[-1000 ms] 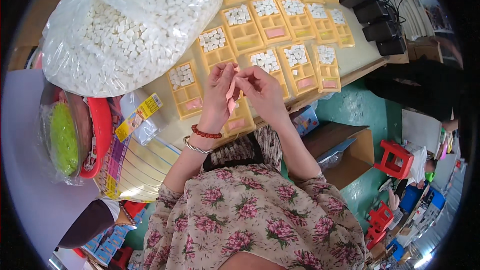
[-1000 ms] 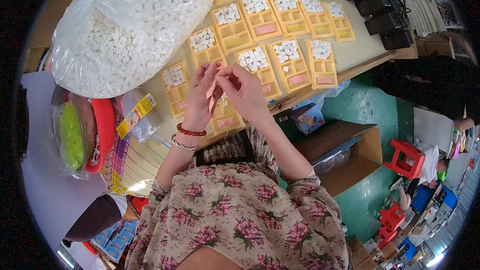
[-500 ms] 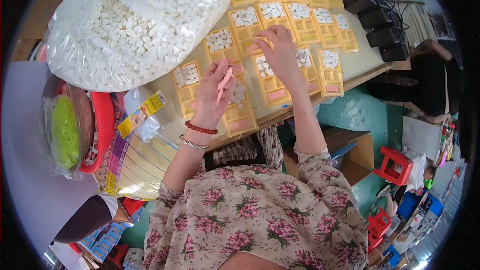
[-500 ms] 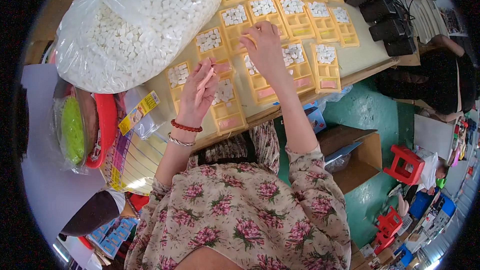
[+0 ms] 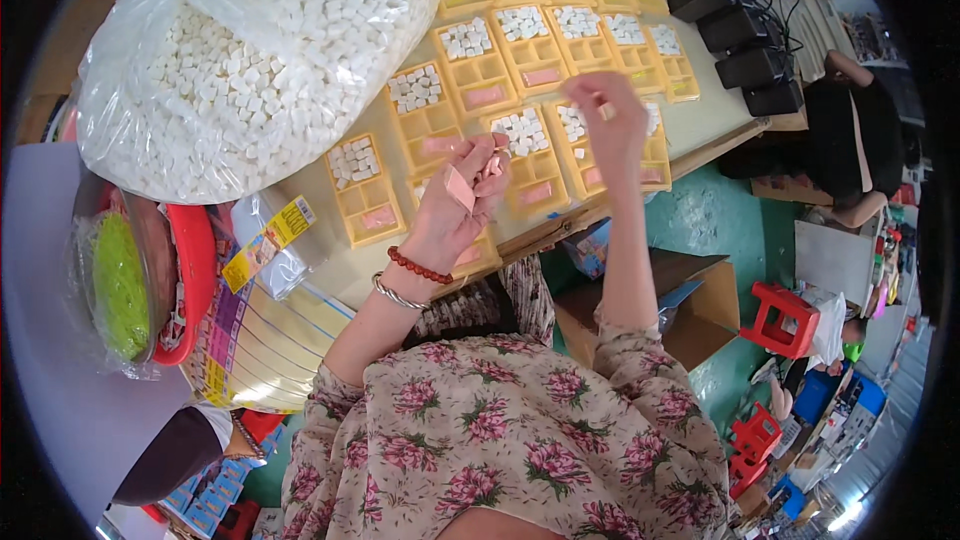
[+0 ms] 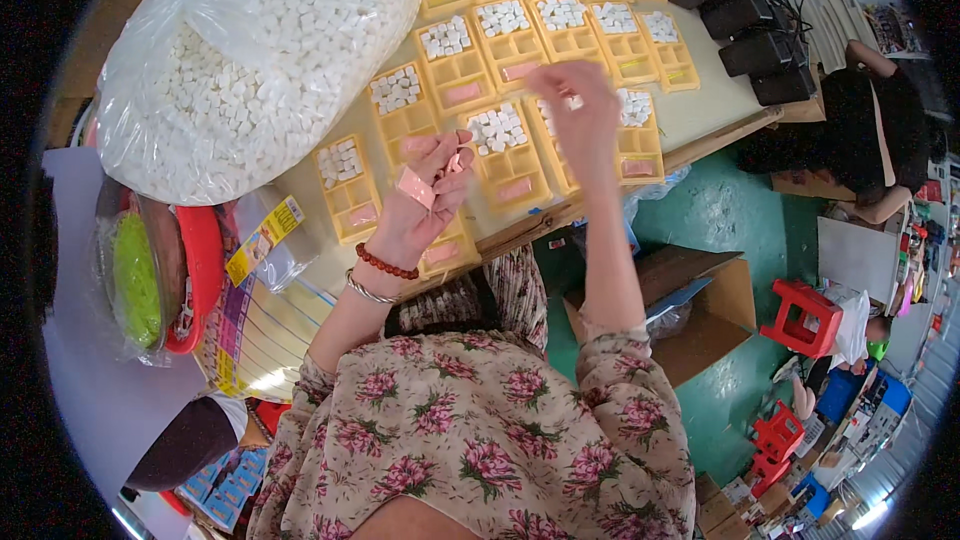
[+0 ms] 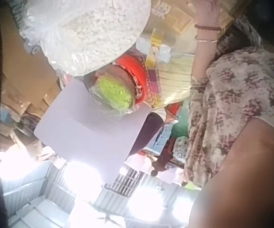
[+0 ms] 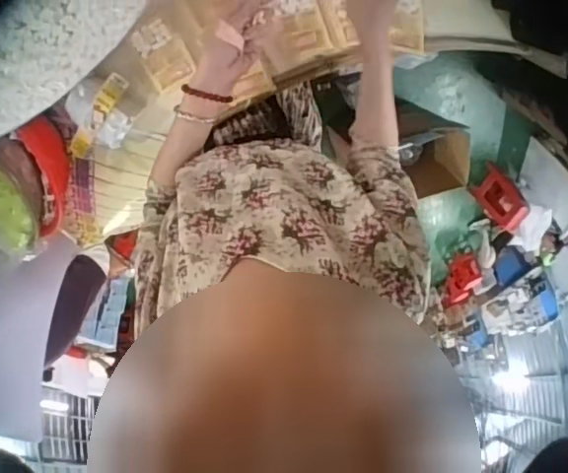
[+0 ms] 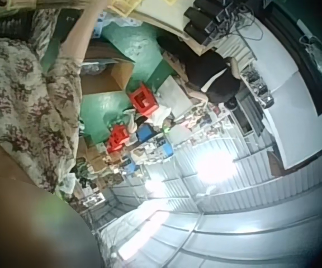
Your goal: Manually packaging small white blocks into yellow plastic trays and applying labels.
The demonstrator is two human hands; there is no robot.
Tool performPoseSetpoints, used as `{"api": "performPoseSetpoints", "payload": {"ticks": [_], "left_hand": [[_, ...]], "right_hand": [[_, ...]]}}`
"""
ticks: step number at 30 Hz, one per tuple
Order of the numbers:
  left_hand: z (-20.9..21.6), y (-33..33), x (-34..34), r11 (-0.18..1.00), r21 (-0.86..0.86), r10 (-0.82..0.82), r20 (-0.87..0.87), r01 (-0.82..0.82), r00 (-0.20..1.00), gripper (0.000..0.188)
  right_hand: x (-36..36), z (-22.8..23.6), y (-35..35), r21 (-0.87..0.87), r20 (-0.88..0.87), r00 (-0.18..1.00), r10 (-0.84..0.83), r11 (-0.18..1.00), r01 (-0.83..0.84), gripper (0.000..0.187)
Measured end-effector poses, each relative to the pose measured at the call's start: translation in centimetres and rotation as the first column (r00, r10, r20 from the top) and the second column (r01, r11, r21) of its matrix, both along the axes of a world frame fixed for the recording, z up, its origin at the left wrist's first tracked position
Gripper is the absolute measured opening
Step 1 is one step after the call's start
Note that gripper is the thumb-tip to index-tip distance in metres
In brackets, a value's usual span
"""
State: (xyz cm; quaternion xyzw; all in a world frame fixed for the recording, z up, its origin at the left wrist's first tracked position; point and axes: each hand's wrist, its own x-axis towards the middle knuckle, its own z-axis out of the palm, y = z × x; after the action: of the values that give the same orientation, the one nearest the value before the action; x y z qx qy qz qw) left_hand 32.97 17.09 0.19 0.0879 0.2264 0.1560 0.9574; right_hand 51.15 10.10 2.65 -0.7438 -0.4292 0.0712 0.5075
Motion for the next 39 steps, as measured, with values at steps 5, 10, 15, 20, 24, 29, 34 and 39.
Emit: {"api": "performPoseSetpoints", "payload": {"ticks": [5, 10, 15, 20, 24, 29, 34, 39], "left_hand": [[0.1, -0.2, 0.1, 0.999, 0.046, 0.009, -0.056, -0.007, 0.998, 0.019], [0.4, -0.4, 0.6, 0.998, 0.058, 0.005, -0.134, 0.003, 0.991, 0.019], [-0.8, -0.4, 1.6, 0.970, 0.212, 0.159, -0.177, -0.120, 0.971, 0.018], [0.2, -1.0, 4.2, 0.893, 0.351, 0.393, -0.301, -0.282, 0.869, 0.019], [-0.6, -0.7, 3.4, 0.916, 0.359, 0.287, -0.272, -0.180, 0.918, 0.018], [0.2, -0.6, 3.6, 0.951, 0.288, 0.170, -0.167, -0.117, 0.971, 0.021], [1.5, -0.7, 3.9, 0.980, 0.186, 0.099, -0.154, -0.070, 0.983, 0.029], [0.7, -0.4, 2.8, 0.954, 0.301, 0.010, -0.013, -0.006, 1.000, 0.031]], "right_hand": [[7.9, -4.2, 0.4, -0.078, 0.411, 0.912, -0.023, 0.995, 0.060, 0.011], [9.0, -4.4, 0.2, -0.166, 0.601, 0.799, 0.037, 0.983, 0.079, 0.015], [0.3, 0.1, -1.0, -0.143, -0.385, 0.919, 0.078, 0.979, -0.143, 0.020], [-8.0, 1.1, -2.2, -0.038, -0.180, 0.938, 0.296, 0.951, -0.307, 0.012], [-5.4, 1.8, -2.4, 0.013, -0.338, 0.941, -0.016, 1.000, 0.022, 0.011], [9.0, -3.0, -2.5, 0.147, -0.170, 0.930, -0.325, 0.925, 0.350, 0.009], [12.1, -6.3, -3.3, -0.194, 0.470, 0.752, -0.462, 0.777, 0.599, 0.025], [6.2, -3.9, -2.6, 0.055, 0.374, 0.828, -0.418, 0.901, 0.430, 0.025]]}}
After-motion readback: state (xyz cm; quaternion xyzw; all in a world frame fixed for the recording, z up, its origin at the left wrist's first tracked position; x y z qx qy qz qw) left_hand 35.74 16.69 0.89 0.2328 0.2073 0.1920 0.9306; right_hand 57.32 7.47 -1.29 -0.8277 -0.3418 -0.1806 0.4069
